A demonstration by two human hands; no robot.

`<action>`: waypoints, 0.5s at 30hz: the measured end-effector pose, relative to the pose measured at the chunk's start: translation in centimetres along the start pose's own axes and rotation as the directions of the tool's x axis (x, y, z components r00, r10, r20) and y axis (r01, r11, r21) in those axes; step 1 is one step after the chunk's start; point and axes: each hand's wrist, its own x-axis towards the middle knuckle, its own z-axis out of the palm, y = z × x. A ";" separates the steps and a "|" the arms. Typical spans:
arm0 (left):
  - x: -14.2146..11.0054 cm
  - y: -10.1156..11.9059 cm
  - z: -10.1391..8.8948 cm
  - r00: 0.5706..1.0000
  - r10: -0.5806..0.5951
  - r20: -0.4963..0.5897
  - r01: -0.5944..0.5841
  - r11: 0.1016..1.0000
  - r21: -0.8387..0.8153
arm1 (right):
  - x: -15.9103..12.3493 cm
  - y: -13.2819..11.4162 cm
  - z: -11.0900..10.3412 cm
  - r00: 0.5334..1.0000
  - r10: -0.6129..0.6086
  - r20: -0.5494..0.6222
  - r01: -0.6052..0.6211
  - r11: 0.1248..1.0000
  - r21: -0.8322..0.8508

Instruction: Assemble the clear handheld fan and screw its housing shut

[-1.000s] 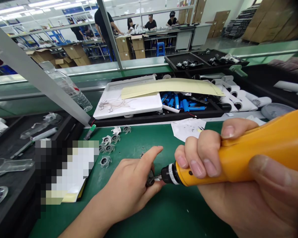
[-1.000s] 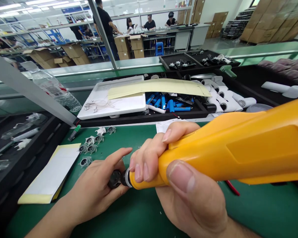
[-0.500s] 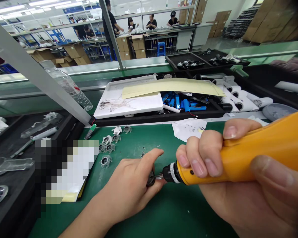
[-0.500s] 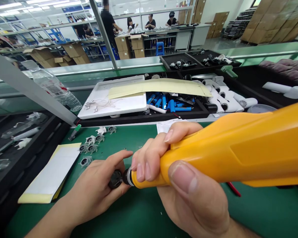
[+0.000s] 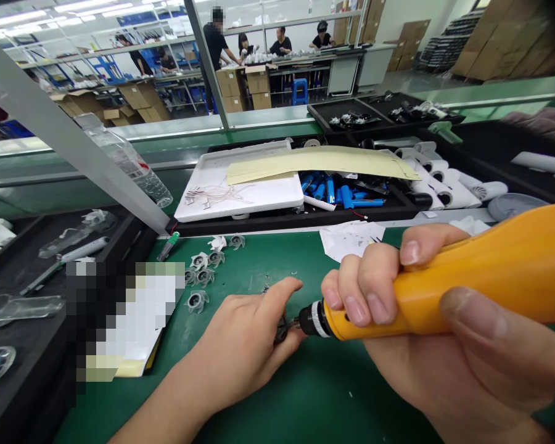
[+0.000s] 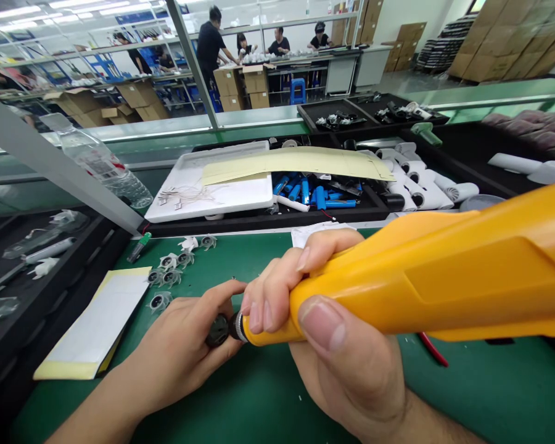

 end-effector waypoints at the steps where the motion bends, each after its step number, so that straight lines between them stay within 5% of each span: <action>1: 0.0 0.0 0.0 1.000 -0.007 0.006 0.007 1.000 -0.004 | 0.0 0.0 -0.1 1.000 0.000 0.008 0.000 1.000 0.010; 15: 0.2 0.8 -0.2 0.997 -0.065 -0.046 0.060 0.992 -0.109 | -0.3 -0.1 -2.1 0.981 -0.013 0.196 -0.010 0.993 0.116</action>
